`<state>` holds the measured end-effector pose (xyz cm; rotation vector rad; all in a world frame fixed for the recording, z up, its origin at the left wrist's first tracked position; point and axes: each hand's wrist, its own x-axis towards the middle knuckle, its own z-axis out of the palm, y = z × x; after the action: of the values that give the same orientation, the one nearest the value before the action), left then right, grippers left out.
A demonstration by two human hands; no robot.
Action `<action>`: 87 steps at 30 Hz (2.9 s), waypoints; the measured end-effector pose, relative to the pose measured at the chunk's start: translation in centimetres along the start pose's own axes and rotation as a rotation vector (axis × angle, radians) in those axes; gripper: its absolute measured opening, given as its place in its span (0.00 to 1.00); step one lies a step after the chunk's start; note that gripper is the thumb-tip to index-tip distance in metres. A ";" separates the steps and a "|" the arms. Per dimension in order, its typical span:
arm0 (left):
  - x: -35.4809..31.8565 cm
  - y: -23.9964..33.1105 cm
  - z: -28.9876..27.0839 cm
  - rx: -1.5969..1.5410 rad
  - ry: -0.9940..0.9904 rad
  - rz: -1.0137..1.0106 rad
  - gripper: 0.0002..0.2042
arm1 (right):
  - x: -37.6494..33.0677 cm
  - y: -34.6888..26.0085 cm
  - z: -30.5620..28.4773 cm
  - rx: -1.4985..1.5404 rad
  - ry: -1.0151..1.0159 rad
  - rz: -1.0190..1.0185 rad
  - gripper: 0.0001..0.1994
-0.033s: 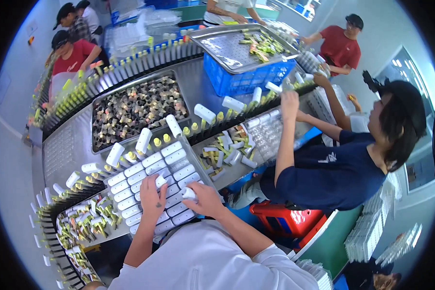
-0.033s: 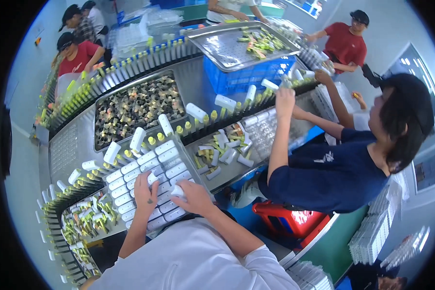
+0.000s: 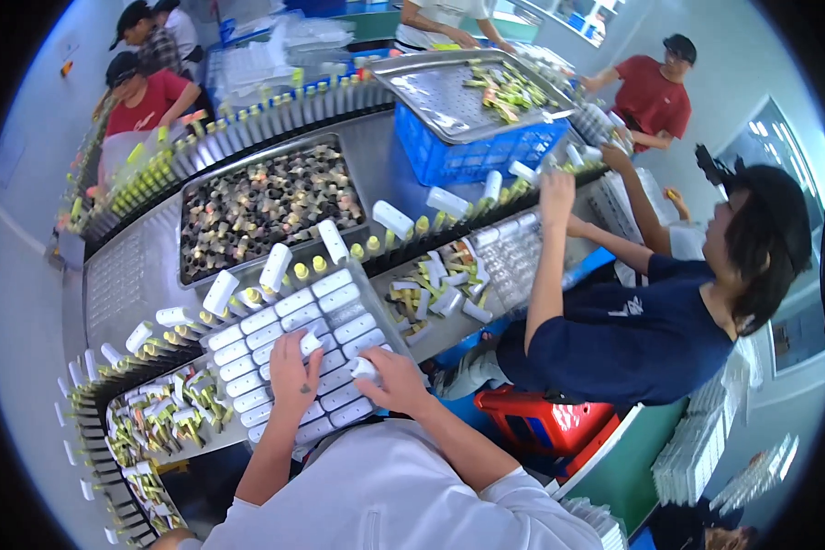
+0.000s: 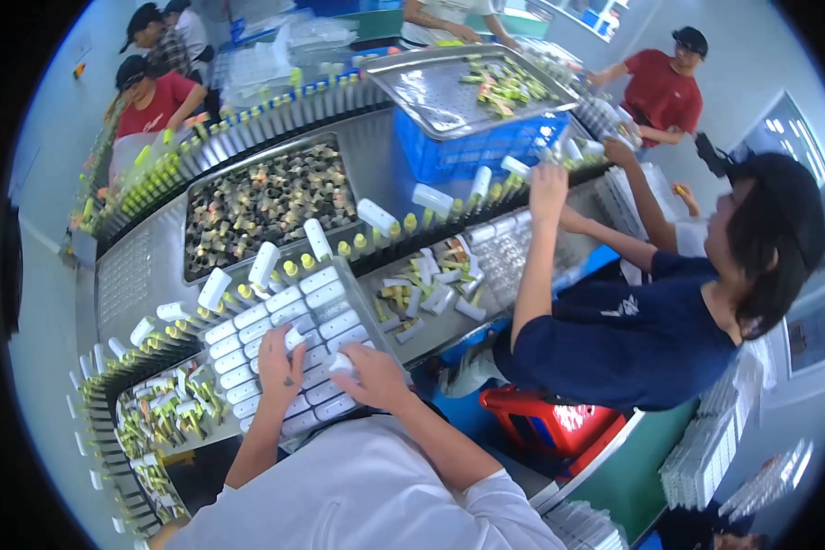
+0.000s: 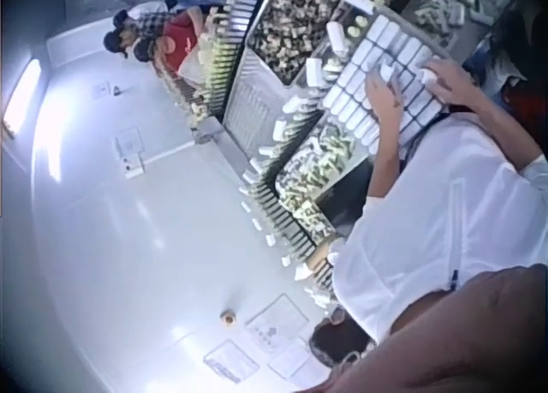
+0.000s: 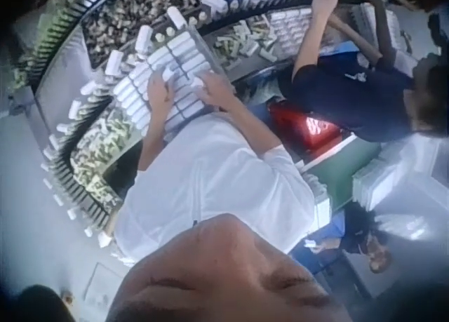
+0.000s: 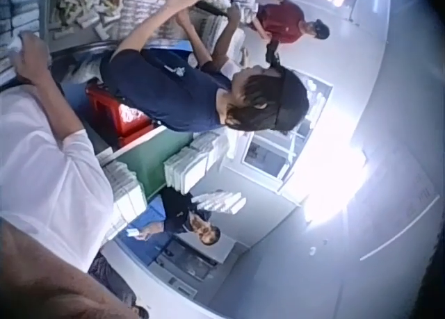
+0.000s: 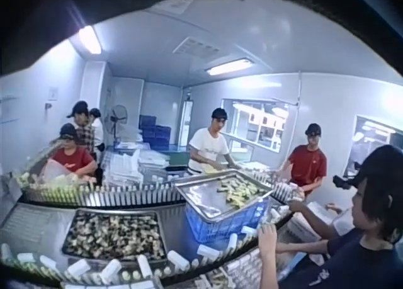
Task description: The person sorts small electronic components by hand into a plastic grid tray.
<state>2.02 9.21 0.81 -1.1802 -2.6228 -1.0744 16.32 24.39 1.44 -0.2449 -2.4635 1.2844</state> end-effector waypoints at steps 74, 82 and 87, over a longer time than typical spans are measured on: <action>-8.8 -21.2 -36.4 0.041 1.065 -0.236 0.06 | 3.9 -3.7 11.0 -0.673 -0.008 0.047 0.28; -31.4 -55.5 -65.1 0.576 0.438 -1.100 0.11 | 3.7 -3.2 10.8 -0.840 0.104 0.037 0.22; -48.5 -67.0 -62.5 0.556 -0.128 -1.564 0.13 | 6.2 3.6 6.7 -0.548 -0.052 0.761 0.18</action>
<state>-22.53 -91.24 -6.27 1.1456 -3.2934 -0.0967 7.94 23.29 -3.68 -1.4022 -2.8248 0.7854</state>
